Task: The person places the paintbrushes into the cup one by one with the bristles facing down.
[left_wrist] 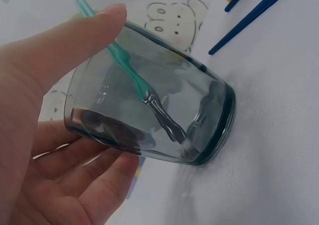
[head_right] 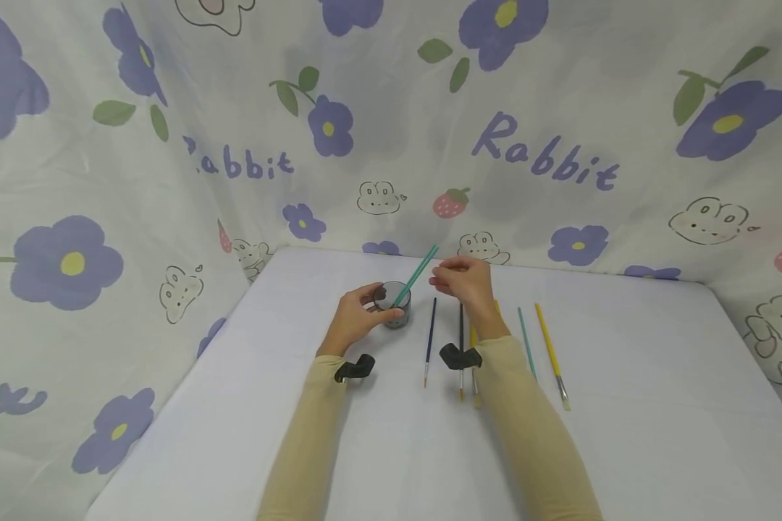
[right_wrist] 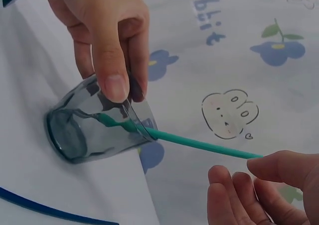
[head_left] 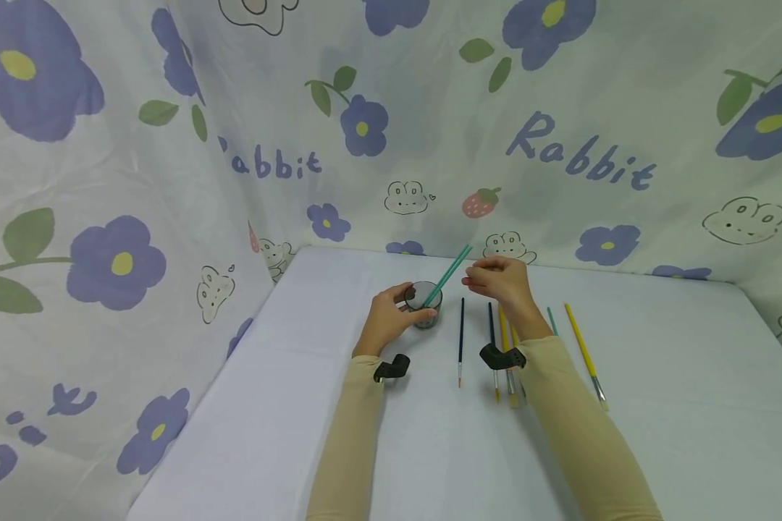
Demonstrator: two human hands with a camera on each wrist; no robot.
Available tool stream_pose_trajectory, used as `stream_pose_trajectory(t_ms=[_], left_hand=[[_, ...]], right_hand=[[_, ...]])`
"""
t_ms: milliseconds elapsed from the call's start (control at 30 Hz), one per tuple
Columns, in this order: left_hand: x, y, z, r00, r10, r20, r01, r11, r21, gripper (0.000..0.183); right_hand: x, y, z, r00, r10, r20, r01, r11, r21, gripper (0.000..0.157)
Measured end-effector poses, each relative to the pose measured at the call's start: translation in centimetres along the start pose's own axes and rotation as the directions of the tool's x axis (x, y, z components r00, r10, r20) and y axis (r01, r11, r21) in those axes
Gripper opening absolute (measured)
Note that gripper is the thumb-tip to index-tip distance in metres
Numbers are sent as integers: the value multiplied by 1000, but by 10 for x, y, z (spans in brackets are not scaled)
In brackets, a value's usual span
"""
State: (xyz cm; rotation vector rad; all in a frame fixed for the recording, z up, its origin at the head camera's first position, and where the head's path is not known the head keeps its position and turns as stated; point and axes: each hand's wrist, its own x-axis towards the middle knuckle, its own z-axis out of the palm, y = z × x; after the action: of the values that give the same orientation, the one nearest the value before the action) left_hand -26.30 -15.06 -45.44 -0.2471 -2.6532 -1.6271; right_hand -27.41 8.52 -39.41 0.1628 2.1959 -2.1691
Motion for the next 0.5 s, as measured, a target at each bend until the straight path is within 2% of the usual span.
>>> stream_pose_trajectory(t_ms=[300,500], left_hand=[[0,0,-1,1000,13,5,-13,1000,0,93],[0,-1,0,1000,12,1,-12,1000,14,93]], right_hand=[[-5,-2,-19,1000,0,-21,-1,1000,-22,31],[-13,-2,-38,1000,-23,-2,23,998,-53,33]])
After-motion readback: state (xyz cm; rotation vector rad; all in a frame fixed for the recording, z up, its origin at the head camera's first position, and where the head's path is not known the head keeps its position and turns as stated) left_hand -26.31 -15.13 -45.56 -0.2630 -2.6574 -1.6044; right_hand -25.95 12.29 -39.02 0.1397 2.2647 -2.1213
